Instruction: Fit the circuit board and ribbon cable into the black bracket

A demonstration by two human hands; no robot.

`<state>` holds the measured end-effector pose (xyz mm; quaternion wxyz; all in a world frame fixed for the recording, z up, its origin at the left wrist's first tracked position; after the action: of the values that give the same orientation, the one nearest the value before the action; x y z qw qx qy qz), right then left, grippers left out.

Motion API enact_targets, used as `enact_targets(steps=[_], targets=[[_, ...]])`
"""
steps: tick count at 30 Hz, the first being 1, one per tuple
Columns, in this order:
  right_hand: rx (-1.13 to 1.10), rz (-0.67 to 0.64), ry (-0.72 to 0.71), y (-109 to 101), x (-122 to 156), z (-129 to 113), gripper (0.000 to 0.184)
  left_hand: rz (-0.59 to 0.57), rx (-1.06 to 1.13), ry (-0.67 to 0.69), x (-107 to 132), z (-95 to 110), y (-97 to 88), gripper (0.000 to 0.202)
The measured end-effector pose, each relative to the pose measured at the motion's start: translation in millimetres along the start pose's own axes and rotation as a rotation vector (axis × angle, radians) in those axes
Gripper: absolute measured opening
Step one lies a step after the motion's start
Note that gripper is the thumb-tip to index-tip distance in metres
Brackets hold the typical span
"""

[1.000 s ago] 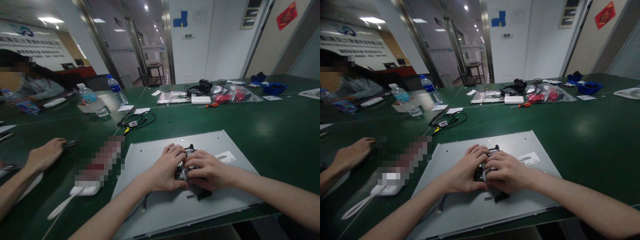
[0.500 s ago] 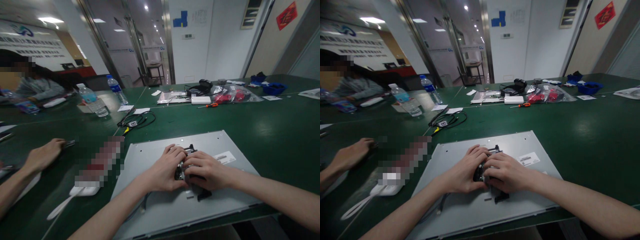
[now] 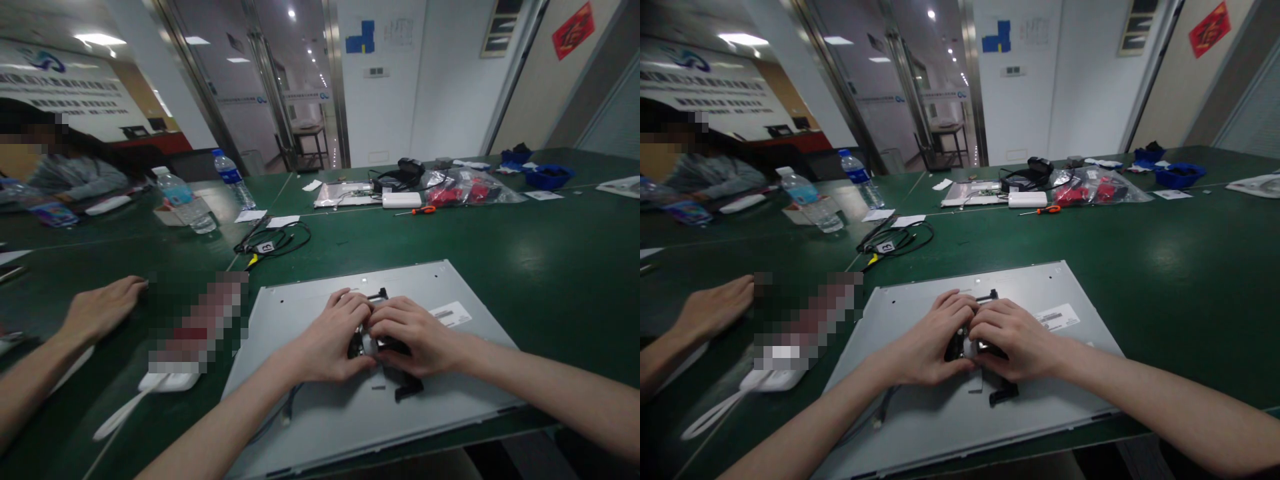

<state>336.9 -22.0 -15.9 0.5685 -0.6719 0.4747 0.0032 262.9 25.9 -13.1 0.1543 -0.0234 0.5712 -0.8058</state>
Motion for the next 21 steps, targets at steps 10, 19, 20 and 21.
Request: enact_targets(steps=[10, 19, 20, 21], targets=[[0.015, 0.091, 0.095, -5, 3, 12, 0.018, -0.008, -0.007, -0.002, -1, 0, 0.4, 0.043], [-0.038, 0.060, 0.164, -2, 2, 12, 0.023, 0.015, 0.012, 0.009, -2, -1, 0.9, 0.041], [-0.044, 0.058, 0.171, -1, 2, 13, 0.023, 0.015, 0.014, 0.009, -3, -1, 0.6, 0.041], [-0.050, 0.057, 0.175, -1, 2, 13, 0.024, 0.014, 0.014, 0.009, -3, -1, 0.5, 0.041]])
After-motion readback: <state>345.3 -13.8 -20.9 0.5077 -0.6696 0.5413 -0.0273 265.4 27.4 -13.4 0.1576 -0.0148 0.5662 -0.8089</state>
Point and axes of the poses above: each hand's wrist, its own x-axis away from the middle knuckle, its own y-axis out of the palm, z = x × y, the point moved 9 cm from there along -x, towards the middle knuckle, and after that the axes turned 1 degree about -y, right-handed, at the moved point
